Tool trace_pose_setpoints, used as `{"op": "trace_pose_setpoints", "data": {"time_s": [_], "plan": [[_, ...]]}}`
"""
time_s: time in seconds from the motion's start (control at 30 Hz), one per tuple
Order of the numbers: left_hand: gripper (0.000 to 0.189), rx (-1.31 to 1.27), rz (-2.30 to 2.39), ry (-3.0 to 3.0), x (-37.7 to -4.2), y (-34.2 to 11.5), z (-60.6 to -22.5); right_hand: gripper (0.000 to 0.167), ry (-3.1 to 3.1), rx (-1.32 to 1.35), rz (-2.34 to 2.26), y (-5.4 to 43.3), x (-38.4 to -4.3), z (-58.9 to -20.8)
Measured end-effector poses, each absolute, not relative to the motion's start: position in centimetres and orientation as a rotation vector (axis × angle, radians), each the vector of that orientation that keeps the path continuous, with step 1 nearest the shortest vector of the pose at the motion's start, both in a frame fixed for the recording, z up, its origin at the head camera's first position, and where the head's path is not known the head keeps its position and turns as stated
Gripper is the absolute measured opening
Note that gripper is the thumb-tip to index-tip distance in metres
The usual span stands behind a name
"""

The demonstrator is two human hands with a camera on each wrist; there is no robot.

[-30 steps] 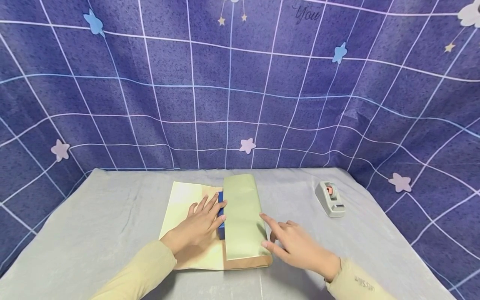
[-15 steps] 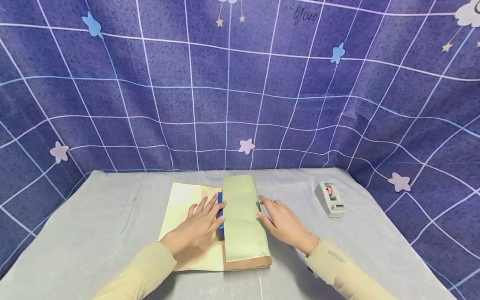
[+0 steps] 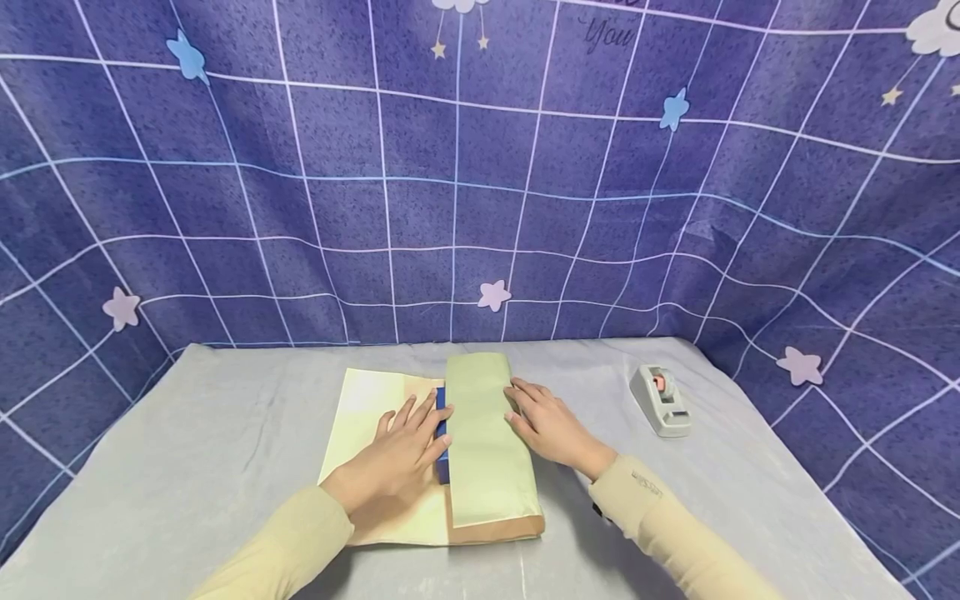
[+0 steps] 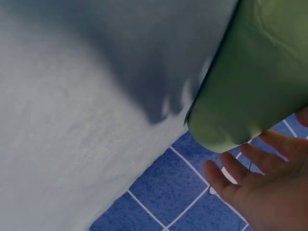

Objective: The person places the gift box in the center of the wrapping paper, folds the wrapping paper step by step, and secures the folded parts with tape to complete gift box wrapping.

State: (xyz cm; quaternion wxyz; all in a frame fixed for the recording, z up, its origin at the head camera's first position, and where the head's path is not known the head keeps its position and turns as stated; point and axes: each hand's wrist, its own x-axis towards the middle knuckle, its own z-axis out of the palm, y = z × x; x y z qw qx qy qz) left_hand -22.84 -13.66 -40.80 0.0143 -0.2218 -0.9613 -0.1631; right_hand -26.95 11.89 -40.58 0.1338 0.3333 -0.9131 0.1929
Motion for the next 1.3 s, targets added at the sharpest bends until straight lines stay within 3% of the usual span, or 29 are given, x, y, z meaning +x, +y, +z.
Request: {"op": "trace_pose_setpoints", "data": {"time_s": [0.37, 1.3], "plan": [[0.051, -0.689, -0.480, -3.024, -22.7, -13.6, -40.6, 0.055, -2.843, 0.955, 0.602, 11.3, -27.3, -40.3], [0.052, -0.696, -0.355, -2.937, -23.2, -14.4, -39.5, 0.056, -2.811, 1.037, 0.467, 11.2, -26.4, -40.4]]}}
